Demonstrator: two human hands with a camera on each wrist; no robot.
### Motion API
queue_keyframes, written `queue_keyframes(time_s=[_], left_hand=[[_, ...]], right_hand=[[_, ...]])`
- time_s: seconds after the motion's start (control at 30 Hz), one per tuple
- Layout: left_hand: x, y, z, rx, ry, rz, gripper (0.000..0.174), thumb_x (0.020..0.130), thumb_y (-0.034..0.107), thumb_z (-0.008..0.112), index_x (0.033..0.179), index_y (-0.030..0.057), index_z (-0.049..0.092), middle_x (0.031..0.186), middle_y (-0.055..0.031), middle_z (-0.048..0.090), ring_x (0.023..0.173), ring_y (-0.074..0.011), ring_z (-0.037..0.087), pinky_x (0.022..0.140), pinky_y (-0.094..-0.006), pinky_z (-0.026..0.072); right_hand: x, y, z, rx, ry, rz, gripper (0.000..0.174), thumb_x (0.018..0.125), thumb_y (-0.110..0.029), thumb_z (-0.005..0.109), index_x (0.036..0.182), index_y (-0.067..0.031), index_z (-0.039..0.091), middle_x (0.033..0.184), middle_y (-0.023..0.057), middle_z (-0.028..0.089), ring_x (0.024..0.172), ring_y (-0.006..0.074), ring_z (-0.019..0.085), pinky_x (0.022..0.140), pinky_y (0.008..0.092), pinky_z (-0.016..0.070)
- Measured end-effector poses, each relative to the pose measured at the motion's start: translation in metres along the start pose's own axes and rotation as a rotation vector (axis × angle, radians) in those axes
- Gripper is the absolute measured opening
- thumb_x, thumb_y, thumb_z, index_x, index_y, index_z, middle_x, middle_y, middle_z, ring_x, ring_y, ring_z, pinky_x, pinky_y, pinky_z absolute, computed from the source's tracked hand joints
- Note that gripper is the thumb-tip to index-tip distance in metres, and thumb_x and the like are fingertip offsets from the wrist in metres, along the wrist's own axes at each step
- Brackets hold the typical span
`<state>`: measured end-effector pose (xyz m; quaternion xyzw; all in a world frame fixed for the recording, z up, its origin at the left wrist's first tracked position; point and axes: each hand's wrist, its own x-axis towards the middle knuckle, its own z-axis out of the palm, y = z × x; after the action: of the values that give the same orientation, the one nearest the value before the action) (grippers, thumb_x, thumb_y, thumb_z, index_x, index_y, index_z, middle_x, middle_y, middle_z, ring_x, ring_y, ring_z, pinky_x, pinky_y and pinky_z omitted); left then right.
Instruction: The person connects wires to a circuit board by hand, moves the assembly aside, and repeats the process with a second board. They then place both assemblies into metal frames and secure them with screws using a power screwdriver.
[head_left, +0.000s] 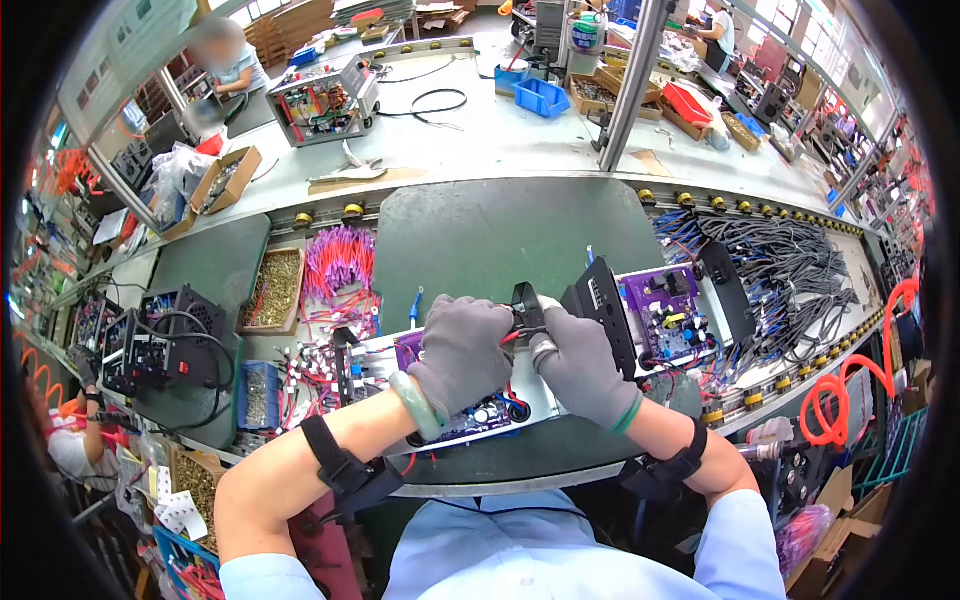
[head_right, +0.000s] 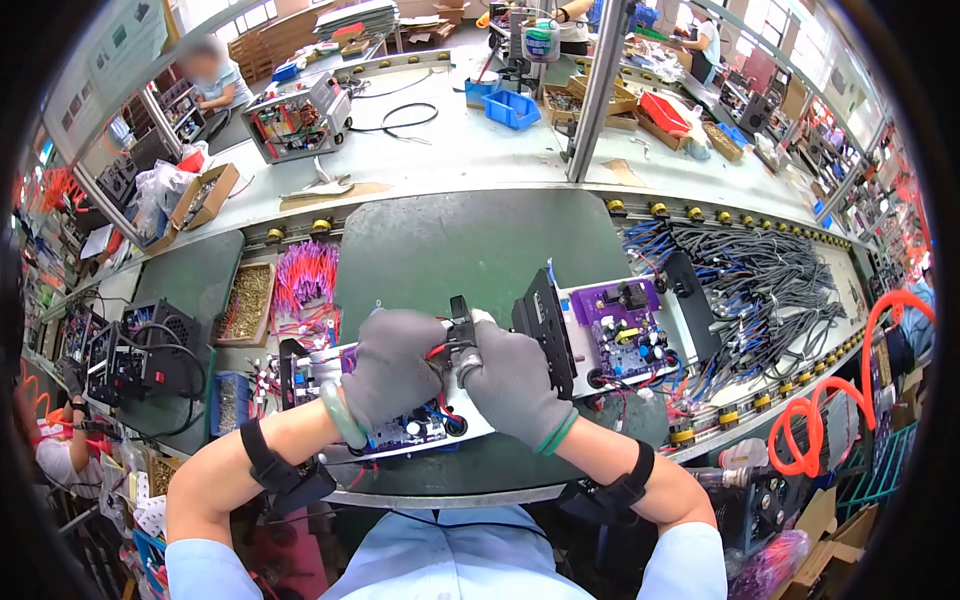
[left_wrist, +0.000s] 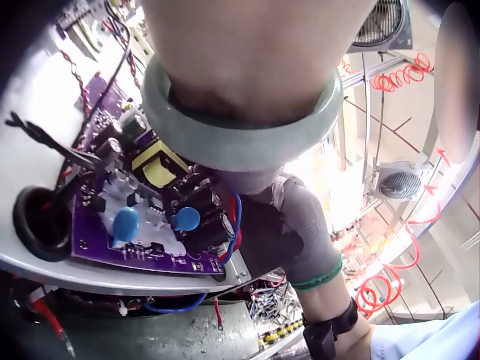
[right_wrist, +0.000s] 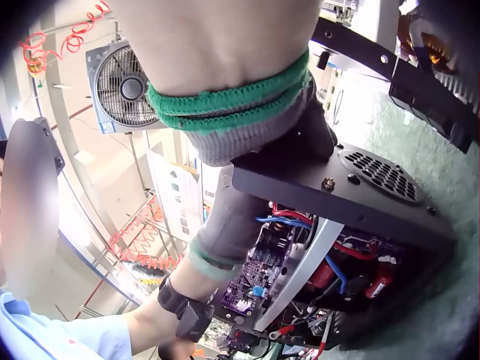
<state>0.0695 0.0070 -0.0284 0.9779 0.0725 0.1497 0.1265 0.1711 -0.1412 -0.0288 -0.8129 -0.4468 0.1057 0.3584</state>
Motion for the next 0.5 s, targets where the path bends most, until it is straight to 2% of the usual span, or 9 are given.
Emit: queue_keyframes(time_s=[0.1,0.2,0.27,0.3,0.33,0.4,0.43,0.5], left_hand=[[-0.004,0.001,-0.006,-0.035,0.072,0.014,0.013,0.078,0.022,0.073,0.077,0.0108,0.068,0.080,-0.0083,0.068,0.085,-0.0291,0.067,0.080,-0.0425,0.0439],[-0.006,0.003,-0.022,0.022,-0.010,-0.010,0.017,0.083,0.026,0.073,0.080,0.0098,0.069,0.078,-0.0104,0.068,0.082,-0.0313,0.068,0.077,-0.0448,0.0471],[-0.005,0.007,-0.034,-0.018,-0.189,-0.259,0.020,0.086,0.028,0.072,0.082,0.0087,0.069,0.077,-0.0128,0.069,0.078,-0.0346,0.069,0.073,-0.0476,0.0503],[-0.007,0.004,-0.025,-0.031,-0.095,-0.209,0.018,0.084,0.025,0.073,0.081,0.0075,0.068,0.075,-0.0141,0.069,0.075,-0.0374,0.069,0.070,-0.0491,0.0521],[-0.009,0.001,-0.016,-0.024,-0.102,-0.202,0.018,0.084,0.025,0.073,0.081,0.0075,0.068,0.075,-0.0141,0.069,0.075,-0.0374,0.069,0.070,-0.0491,0.0521],[-0.009,-0.001,-0.005,-0.120,0.075,-0.130,0.016,0.081,0.020,0.074,0.077,0.0074,0.066,0.075,-0.0141,0.068,0.076,-0.0370,0.068,0.070,-0.0480,0.0506],[-0.010,0.002,-0.002,-0.107,0.109,-0.118,0.013,0.079,0.014,0.073,0.074,0.0071,0.063,0.075,-0.0140,0.066,0.075,-0.0371,0.066,0.070,-0.0470,0.0488],[-0.006,0.004,0.000,-0.098,0.109,-0.071,0.013,0.078,0.014,0.072,0.073,0.0072,0.062,0.075,-0.0138,0.066,0.075,-0.0373,0.065,0.070,-0.0467,0.0479]], right_hand=[[-0.004,-0.004,-0.006,-0.008,0.001,-0.015,0.040,0.089,-0.014,0.057,0.124,0.0049,0.054,0.074,0.0239,0.065,0.074,0.0427,0.067,0.067,0.0522,0.0523],[-0.003,-0.003,-0.008,0.012,-0.013,-0.008,0.040,0.089,-0.015,0.055,0.124,0.0048,0.054,0.073,0.0242,0.065,0.074,0.0427,0.068,0.068,0.0522,0.0527],[-0.002,-0.005,-0.010,0.004,-0.066,0.032,0.041,0.089,-0.014,0.055,0.124,0.0057,0.054,0.073,0.0242,0.065,0.074,0.0423,0.068,0.068,0.0522,0.0528],[-0.003,-0.004,-0.008,0.015,-0.060,0.036,0.041,0.089,-0.014,0.055,0.124,0.0057,0.054,0.073,0.0242,0.065,0.074,0.0423,0.068,0.068,0.0522,0.0528],[-0.003,-0.002,-0.006,0.035,-0.046,0.031,0.040,0.089,-0.014,0.055,0.124,0.0061,0.054,0.072,0.0239,0.065,0.073,0.0420,0.068,0.068,0.0520,0.0528],[-0.001,0.001,-0.003,0.055,-0.030,0.027,0.040,0.089,-0.014,0.055,0.123,0.0065,0.054,0.071,0.0235,0.065,0.073,0.0418,0.068,0.068,0.0518,0.0529],[-0.001,0.000,-0.001,0.026,0.002,0.032,0.037,0.088,-0.014,0.056,0.120,0.0062,0.055,0.071,0.0231,0.065,0.072,0.0415,0.068,0.067,0.0517,0.0529],[-0.004,0.001,0.003,0.012,0.048,0.037,0.034,0.088,-0.014,0.057,0.116,0.0055,0.057,0.071,0.0230,0.065,0.072,0.0411,0.068,0.068,0.0517,0.0529]])
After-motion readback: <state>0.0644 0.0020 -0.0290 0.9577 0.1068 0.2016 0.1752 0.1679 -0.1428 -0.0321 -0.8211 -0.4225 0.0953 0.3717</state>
